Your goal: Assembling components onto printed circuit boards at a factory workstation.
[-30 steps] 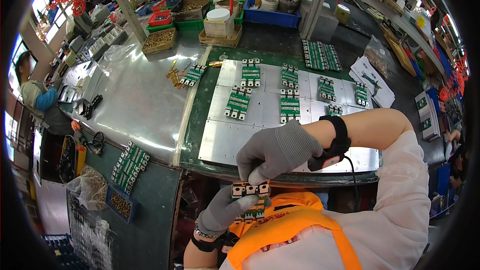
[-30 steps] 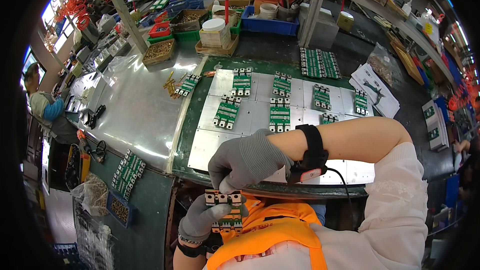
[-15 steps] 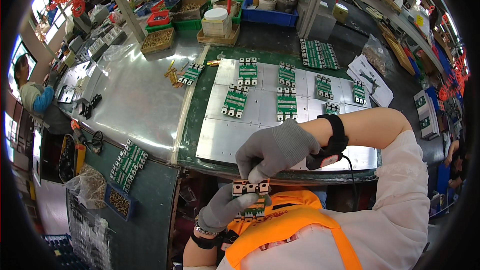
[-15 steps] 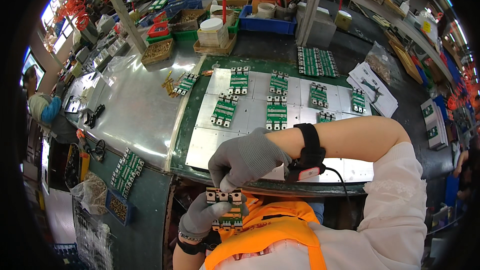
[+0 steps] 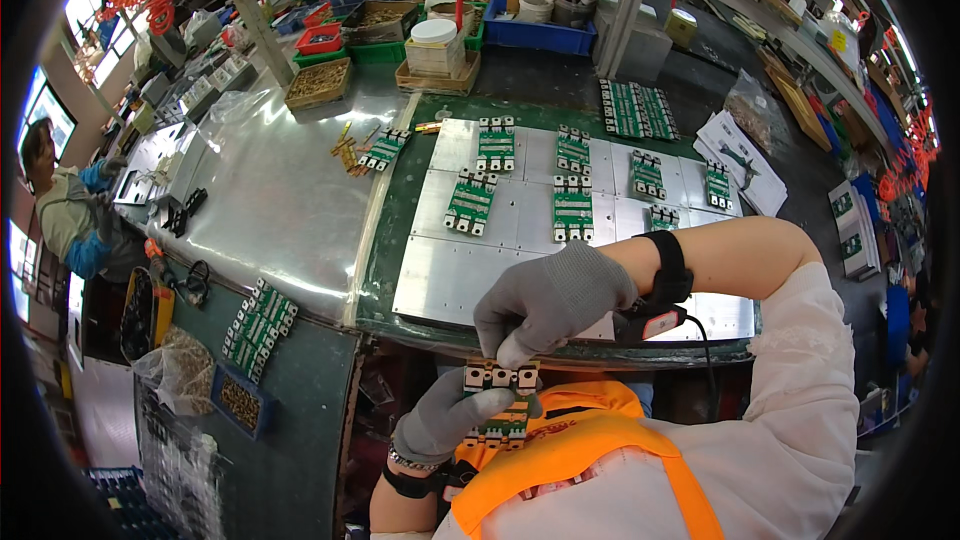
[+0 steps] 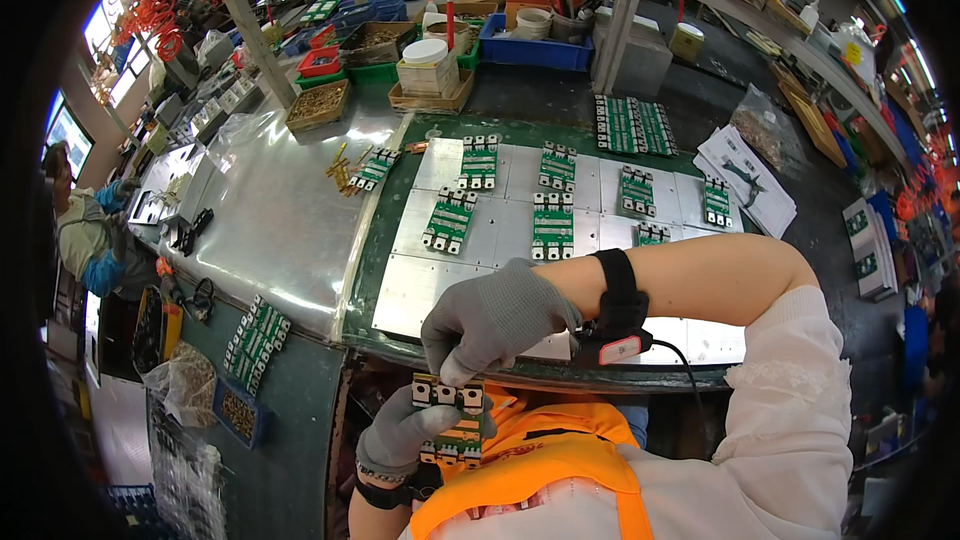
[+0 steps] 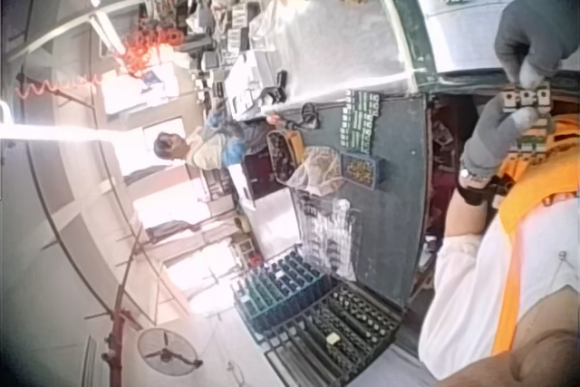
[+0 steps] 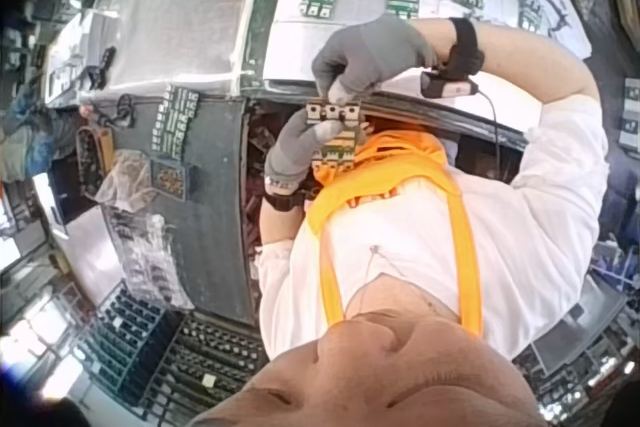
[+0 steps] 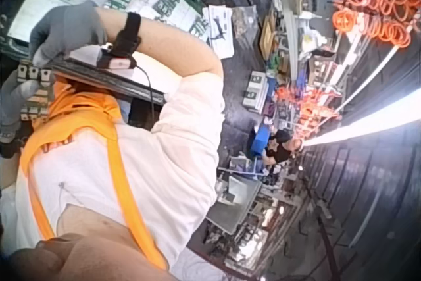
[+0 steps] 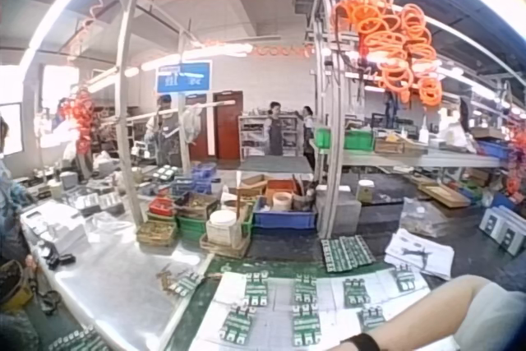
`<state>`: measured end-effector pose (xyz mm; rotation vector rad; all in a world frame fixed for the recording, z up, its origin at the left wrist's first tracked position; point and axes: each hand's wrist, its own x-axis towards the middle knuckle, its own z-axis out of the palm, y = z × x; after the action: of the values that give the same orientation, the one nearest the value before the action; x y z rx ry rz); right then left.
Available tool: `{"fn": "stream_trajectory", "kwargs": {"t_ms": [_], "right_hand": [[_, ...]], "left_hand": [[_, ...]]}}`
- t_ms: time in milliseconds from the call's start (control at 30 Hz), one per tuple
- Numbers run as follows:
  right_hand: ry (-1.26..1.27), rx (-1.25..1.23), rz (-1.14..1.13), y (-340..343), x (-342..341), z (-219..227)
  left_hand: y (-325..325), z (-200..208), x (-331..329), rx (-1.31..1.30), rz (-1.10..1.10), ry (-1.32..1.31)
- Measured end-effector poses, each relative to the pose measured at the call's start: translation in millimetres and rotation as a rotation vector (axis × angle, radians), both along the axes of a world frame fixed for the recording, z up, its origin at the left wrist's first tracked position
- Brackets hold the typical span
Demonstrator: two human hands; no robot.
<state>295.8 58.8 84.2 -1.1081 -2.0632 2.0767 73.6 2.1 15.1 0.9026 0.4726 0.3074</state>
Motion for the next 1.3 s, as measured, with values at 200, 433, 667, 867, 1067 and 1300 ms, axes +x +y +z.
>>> {"fn": "stream_trajectory", "kwargs": {"t_ms": [200,433,667,867,1067,1300], "right_hand": [[-0.006,0.029,0.009,1,-1,-1],[0.003,-0.034,0.056,-2,1,8],[0.036,-0.300,0.171,8,-1,-4],[0.109,-0.366,0.116,13,-1,-9],[0.066,-0.264,0.117,12,-7,-9],[0.155,-0.297,0.107,8,-4,-8]], "left_hand": [[3,1,0,-0.003,0.013,0.012],[-3,6,0,0.001,0.051,0.089],[-2,13,1,-0.009,-0.054,0.204],[1,5,1,-0.072,-0.082,0.101],[2,-3,4,-0.073,-0.028,-0.014],[3,-1,1,-0.056,-0.041,0.026]]}}
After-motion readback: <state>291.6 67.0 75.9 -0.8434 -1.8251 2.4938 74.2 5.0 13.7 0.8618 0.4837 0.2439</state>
